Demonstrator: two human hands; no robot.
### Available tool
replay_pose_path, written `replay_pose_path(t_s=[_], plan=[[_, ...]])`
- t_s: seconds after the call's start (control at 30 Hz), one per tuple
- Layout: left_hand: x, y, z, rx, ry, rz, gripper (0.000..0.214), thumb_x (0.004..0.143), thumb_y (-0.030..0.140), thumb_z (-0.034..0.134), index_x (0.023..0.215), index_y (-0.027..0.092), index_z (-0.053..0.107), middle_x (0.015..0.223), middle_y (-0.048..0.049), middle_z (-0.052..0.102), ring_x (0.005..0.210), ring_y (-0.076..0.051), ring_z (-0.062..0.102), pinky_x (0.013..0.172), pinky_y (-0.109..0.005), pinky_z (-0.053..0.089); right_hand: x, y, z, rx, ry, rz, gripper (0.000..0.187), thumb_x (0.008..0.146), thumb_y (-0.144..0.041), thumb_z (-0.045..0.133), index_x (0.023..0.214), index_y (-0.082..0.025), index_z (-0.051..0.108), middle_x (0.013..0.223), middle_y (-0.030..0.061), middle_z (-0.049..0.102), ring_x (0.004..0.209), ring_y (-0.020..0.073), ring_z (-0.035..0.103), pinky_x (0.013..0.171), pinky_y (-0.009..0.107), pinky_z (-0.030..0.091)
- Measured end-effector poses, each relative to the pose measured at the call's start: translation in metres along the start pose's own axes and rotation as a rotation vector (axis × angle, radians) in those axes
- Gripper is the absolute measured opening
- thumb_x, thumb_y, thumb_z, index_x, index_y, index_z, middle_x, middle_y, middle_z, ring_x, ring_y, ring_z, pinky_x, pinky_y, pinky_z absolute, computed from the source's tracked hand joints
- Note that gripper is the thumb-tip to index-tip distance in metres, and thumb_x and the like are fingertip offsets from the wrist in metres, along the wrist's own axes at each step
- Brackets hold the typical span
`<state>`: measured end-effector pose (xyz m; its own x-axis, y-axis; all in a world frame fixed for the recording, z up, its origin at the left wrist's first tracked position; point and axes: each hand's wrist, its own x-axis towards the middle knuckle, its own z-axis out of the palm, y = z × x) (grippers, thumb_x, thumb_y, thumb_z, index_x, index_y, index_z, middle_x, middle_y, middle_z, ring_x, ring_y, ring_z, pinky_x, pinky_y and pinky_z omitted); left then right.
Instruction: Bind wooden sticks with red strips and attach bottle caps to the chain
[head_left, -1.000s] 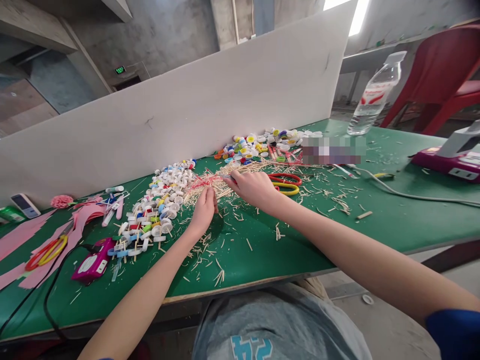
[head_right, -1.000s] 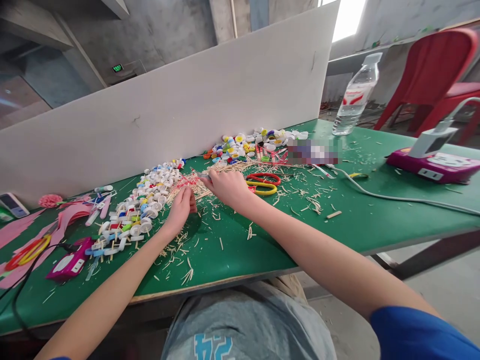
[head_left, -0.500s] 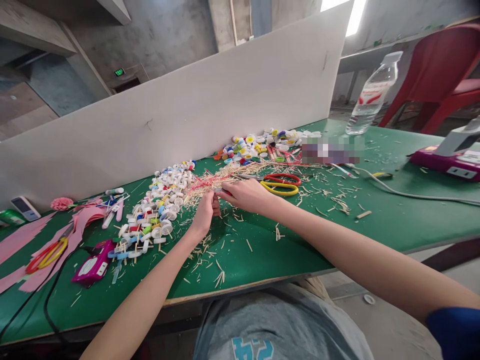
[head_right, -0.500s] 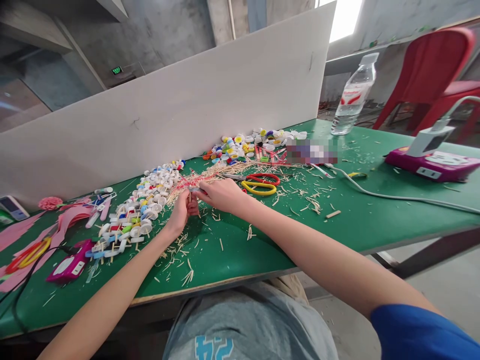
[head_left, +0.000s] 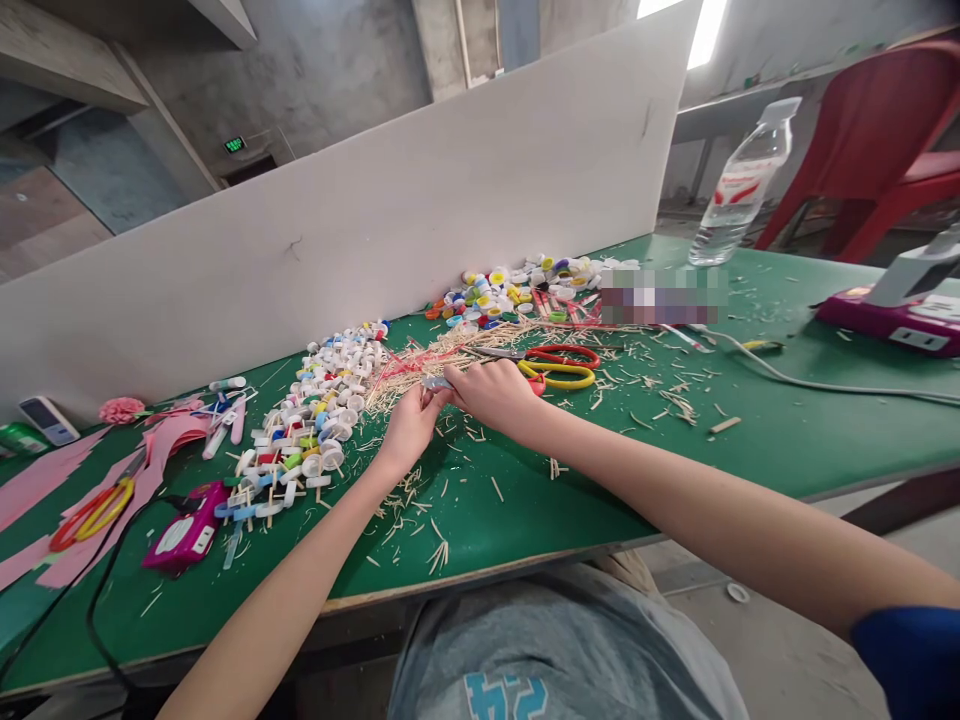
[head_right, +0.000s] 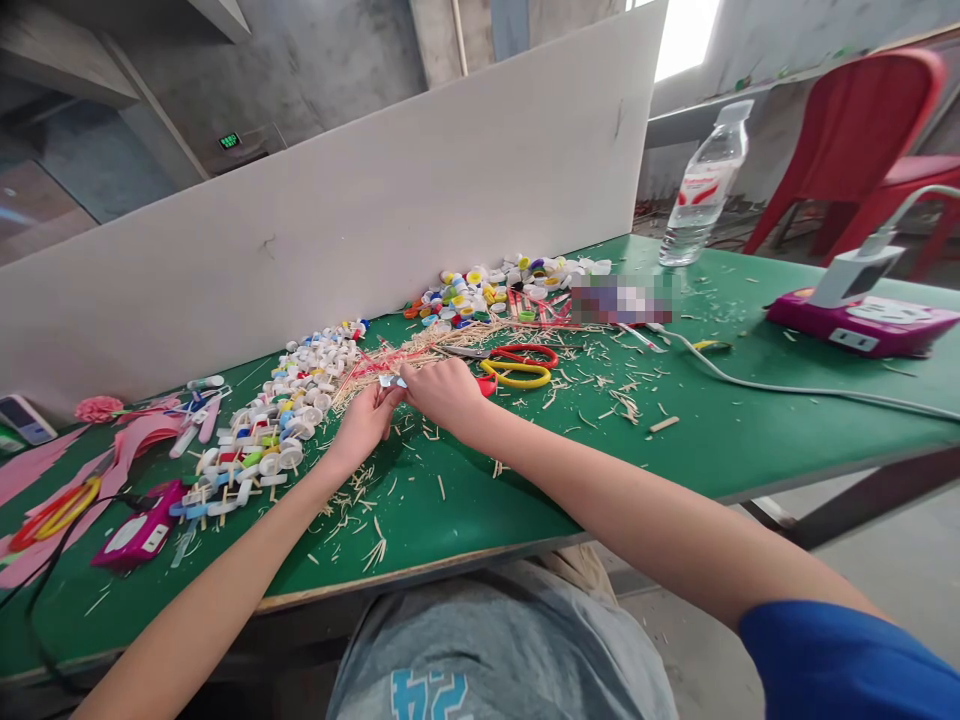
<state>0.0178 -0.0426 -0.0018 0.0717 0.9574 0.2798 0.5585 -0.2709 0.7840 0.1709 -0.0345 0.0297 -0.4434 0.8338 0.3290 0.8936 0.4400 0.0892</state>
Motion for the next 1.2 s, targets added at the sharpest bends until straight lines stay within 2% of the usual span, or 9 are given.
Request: replay_pose_path(t_s=[0.13,0.27,0.37,0.53,0.73,0.87,1.2], plan=[[-0.002,0.004,0.004,0.110,0.069,0.070,0.043,0.085,0.047,0.052,0.062,0.021,0.028,0.052,0.0068,0.030,0.050,-0.010,0.025,0.051,-0.025,0.020,0.002,0.005,-0.004,0.033,0.034,0.142,0.050,0.099,-0.042,0.017,0.107,-0.012,0.057,0.082,0.0159,0.067,0.075,0.0242,0.064,0.059,0.029,0.028],[-0.001,0.002,0.001,0.032,0.074,0.059,0.036,0.090,0.051,0.041,0.070,0.021,0.036,0.059,0.0045,0.036,0.053,-0.011,0.034,0.053,-0.026,0.025,0.006,0.017,-0.004,0.078,0.110,0.175,0.056,0.097,-0.052,0.017,0.108,-0.014,0.057,0.075,0.0117,0.067,0.068,0.0229,0.062,0.057,0.028,0.027],[0.001,-0.005,-0.001,-0.046,0.049,0.034,0.038,0.091,0.055,0.033,0.077,0.021,0.042,0.064,0.0020,0.041,0.056,-0.012,0.039,0.054,-0.026,0.029,0.005,0.018,-0.003,0.118,0.103,0.109,0.055,0.096,-0.054,0.019,0.107,-0.016,0.056,0.076,0.0101,0.068,0.067,0.0206,0.061,0.057,0.027,0.026],[0.005,-0.014,0.004,-0.196,0.018,0.019,0.038,0.088,0.057,0.040,0.077,0.021,0.042,0.064,0.0025,0.042,0.052,-0.011,0.039,0.051,-0.025,0.034,0.003,0.010,-0.001,0.147,0.055,-0.049,0.051,0.097,-0.052,0.019,0.103,-0.017,0.056,0.079,0.0093,0.068,0.069,0.0185,0.060,0.056,0.027,0.023],[0.003,-0.007,0.002,-0.318,-0.020,-0.031,0.033,0.088,0.051,0.046,0.075,0.021,0.039,0.062,0.0040,0.036,0.050,-0.009,0.036,0.048,-0.023,0.035,0.002,0.012,0.004,0.158,0.034,-0.099,0.050,0.097,-0.051,0.020,0.103,-0.017,0.056,0.082,0.0083,0.069,0.067,0.0174,0.060,0.054,0.026,0.022],[0.001,-0.002,0.002,-0.422,-0.082,-0.051,0.035,0.086,0.053,0.048,0.077,0.021,0.037,0.062,0.0053,0.033,0.050,-0.008,0.035,0.047,-0.022,0.034,0.002,0.015,0.005,0.189,0.040,-0.129,0.046,0.097,-0.048,0.022,0.102,-0.018,0.056,0.079,0.0065,0.068,0.063,0.0148,0.057,0.053,0.026,0.020],[0.000,-0.006,0.005,-0.376,-0.098,-0.030,0.046,0.079,0.064,0.050,0.081,0.020,0.040,0.060,0.0070,0.037,0.049,-0.007,0.040,0.048,-0.021,0.035,0.005,0.021,0.007,0.222,0.009,-0.207,0.044,0.096,-0.049,0.025,0.100,-0.020,0.057,0.082,0.0059,0.068,0.063,0.0138,0.055,0.053,0.026,0.021]])
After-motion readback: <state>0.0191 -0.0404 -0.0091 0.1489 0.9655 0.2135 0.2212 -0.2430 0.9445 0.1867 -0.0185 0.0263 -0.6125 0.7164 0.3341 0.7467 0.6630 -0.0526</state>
